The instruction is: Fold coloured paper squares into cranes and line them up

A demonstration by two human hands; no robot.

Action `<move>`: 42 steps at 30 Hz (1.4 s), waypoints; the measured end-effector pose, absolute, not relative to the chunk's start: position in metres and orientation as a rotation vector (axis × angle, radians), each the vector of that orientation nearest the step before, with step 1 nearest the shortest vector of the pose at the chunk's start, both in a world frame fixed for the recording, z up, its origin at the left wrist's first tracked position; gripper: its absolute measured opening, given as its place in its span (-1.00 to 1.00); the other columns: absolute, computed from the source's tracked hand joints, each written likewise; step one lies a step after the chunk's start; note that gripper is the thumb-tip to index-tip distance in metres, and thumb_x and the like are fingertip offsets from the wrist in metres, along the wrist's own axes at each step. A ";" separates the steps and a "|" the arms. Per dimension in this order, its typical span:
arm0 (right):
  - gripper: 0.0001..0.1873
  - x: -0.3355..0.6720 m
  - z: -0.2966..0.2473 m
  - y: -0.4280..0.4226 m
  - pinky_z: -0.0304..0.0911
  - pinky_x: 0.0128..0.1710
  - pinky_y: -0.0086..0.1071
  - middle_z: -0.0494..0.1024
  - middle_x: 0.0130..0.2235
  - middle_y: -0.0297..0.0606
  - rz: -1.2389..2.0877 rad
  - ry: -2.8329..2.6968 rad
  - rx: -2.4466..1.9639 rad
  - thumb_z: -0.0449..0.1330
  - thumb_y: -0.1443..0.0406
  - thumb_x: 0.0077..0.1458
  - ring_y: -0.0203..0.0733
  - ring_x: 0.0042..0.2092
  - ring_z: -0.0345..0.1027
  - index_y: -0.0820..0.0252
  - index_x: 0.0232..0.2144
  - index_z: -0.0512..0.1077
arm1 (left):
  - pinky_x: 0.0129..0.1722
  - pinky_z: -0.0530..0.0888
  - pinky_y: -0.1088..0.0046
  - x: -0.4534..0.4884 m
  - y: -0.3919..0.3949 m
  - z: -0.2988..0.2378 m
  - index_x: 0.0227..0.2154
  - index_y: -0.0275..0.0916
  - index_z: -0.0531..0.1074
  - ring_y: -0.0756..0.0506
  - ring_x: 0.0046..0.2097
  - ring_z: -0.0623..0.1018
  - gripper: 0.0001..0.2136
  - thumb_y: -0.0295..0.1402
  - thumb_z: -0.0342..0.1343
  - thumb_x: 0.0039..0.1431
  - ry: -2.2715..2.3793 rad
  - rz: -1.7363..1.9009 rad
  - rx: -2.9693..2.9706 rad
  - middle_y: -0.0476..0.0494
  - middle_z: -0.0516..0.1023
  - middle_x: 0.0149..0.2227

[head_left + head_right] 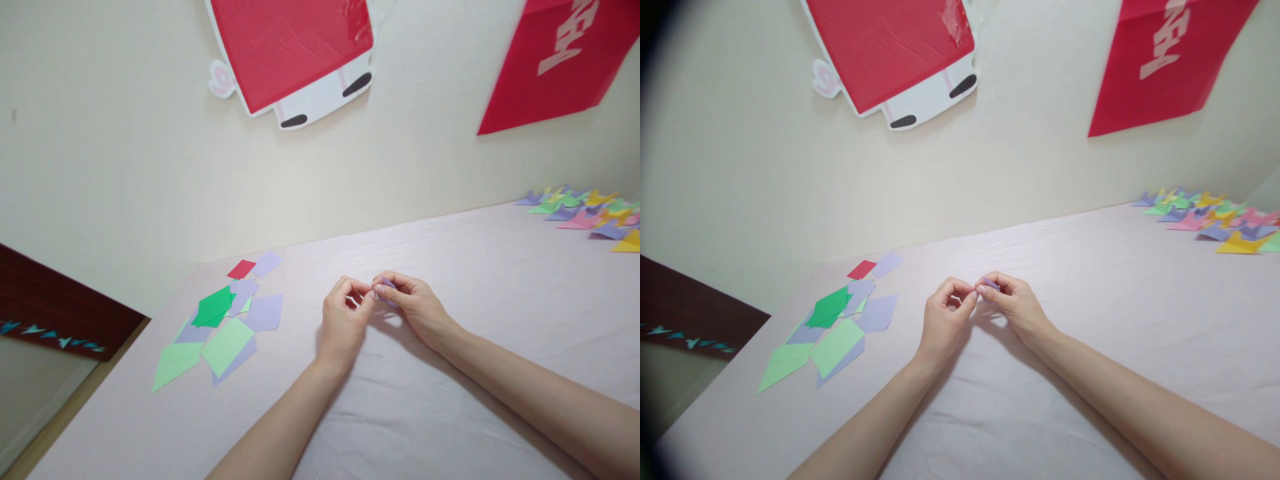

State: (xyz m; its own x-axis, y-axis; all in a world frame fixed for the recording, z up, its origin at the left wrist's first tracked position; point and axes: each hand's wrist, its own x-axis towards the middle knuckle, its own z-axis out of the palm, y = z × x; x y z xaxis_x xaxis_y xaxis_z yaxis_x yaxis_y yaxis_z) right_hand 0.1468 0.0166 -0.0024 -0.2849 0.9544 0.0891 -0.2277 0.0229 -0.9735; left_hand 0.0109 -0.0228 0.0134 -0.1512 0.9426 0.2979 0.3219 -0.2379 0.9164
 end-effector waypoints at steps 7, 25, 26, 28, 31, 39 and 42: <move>-0.64 0.145 -0.001 0.014 0.19 -0.39 -0.42 0.34 -0.49 -0.43 1.613 -1.193 -0.802 0.38 0.04 -0.09 -0.30 -0.43 0.21 0.16 -0.50 0.39 | -0.35 0.34 0.50 0.014 -0.023 0.007 -0.43 -0.21 0.45 -0.01 -0.36 0.44 -0.94 -0.39 0.15 0.13 1.459 1.386 1.552 0.00 0.50 -0.39; -0.67 0.147 -0.008 0.021 0.19 -0.48 -0.43 0.38 -0.50 -0.47 1.410 -1.217 -0.853 0.38 0.16 -0.10 -0.31 -0.48 0.25 0.10 -0.33 0.37 | -0.40 0.27 0.50 0.006 -0.017 0.004 -0.51 -0.24 0.41 0.01 -0.44 0.35 -0.85 -0.28 0.14 0.07 1.324 1.373 1.275 0.03 0.42 -0.51; -0.69 0.147 -0.007 0.021 0.19 -0.47 -0.43 0.38 -0.50 -0.47 1.391 -1.224 -0.850 0.38 0.16 -0.10 -0.31 -0.48 0.25 0.10 -0.38 0.34 | -0.39 0.27 0.50 0.006 -0.016 0.004 -0.51 -0.24 0.42 0.01 -0.44 0.35 -0.83 -0.25 0.15 0.08 1.307 1.365 1.262 0.03 0.41 -0.52; -0.71 0.147 -0.005 0.020 0.20 -0.43 -0.42 0.39 -0.49 -0.46 1.365 -1.251 -0.843 0.37 0.17 -0.09 -0.30 -0.45 0.27 0.11 -0.44 0.33 | -0.38 0.27 0.50 0.004 -0.015 0.003 -0.52 -0.25 0.43 0.01 -0.44 0.35 -0.79 -0.21 0.16 0.08 1.282 1.366 1.227 0.04 0.40 -0.53; -0.84 0.148 -0.002 0.018 0.25 -0.31 -0.38 0.46 -0.42 -0.39 1.327 -1.379 -0.834 0.29 0.19 0.00 -0.25 -0.35 0.33 0.13 -0.41 0.42 | -0.39 0.26 0.51 0.001 -0.012 0.003 -0.55 -0.25 0.42 0.03 -0.46 0.34 -0.76 -0.18 0.19 0.04 1.255 1.377 1.143 0.05 0.38 -0.55; -0.83 0.151 -0.004 0.020 0.28 -0.14 -0.30 0.56 -0.25 -0.28 1.273 -1.591 -0.817 0.17 0.25 0.05 -0.15 -0.18 0.41 0.14 -0.29 0.50 | -0.43 0.22 0.53 -0.008 -0.007 0.000 -0.59 -0.26 0.41 0.04 -0.49 0.31 -0.72 -0.14 0.26 -0.06 1.232 1.382 0.997 0.04 0.37 -0.57; -0.84 0.151 -0.004 0.020 0.30 -0.16 -0.30 0.56 -0.26 -0.27 1.293 -1.579 -0.830 0.19 0.27 0.00 -0.15 -0.19 0.42 0.14 -0.31 0.50 | -0.43 0.21 0.53 -0.008 -0.008 0.001 -0.59 -0.26 0.42 0.04 -0.48 0.30 -0.74 -0.17 0.25 -0.05 1.233 1.388 1.009 0.03 0.37 -0.58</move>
